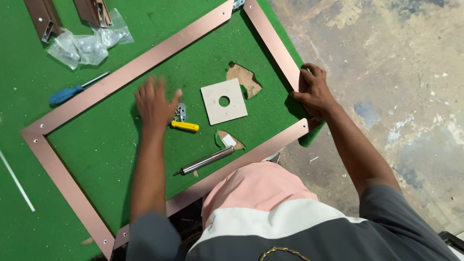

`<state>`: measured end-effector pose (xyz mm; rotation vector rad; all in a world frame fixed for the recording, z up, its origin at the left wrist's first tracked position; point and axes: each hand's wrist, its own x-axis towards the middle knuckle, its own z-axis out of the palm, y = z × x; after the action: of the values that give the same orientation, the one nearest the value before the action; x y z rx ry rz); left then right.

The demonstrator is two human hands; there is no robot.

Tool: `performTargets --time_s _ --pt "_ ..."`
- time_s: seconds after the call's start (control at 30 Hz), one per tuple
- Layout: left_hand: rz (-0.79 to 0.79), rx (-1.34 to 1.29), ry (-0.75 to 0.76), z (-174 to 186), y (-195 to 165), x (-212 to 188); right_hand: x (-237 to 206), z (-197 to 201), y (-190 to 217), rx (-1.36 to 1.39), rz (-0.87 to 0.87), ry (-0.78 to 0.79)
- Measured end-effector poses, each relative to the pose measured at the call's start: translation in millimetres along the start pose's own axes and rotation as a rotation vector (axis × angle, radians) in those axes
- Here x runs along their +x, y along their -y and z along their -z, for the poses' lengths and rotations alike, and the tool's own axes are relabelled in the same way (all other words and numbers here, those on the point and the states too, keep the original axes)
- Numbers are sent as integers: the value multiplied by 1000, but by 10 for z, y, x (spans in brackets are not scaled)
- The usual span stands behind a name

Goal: The person assembles a rectangular frame using copper-colored metal profiles on a green workbench. They align the pieces, insert corner brackets, and secure them with screws using a screwdriver.

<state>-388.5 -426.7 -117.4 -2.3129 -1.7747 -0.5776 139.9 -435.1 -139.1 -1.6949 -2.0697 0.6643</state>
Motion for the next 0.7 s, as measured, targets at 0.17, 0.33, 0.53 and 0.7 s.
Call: performTargets --time_s 0.17,0.33,0.53,0.7 --pt "58 -24 92 -407 240 1011 225 -66 265 -319 -171 54" --pt "56 -43 189 -581 303 1206 377 -134 376 -316 -88 -68" --pt "-58 -74 165 -675 341 1271 392 -148 319 -249 -26 -82" --pt "-18 -48 153 -794 162 1351 422 -134 293 -253 -92 -50"
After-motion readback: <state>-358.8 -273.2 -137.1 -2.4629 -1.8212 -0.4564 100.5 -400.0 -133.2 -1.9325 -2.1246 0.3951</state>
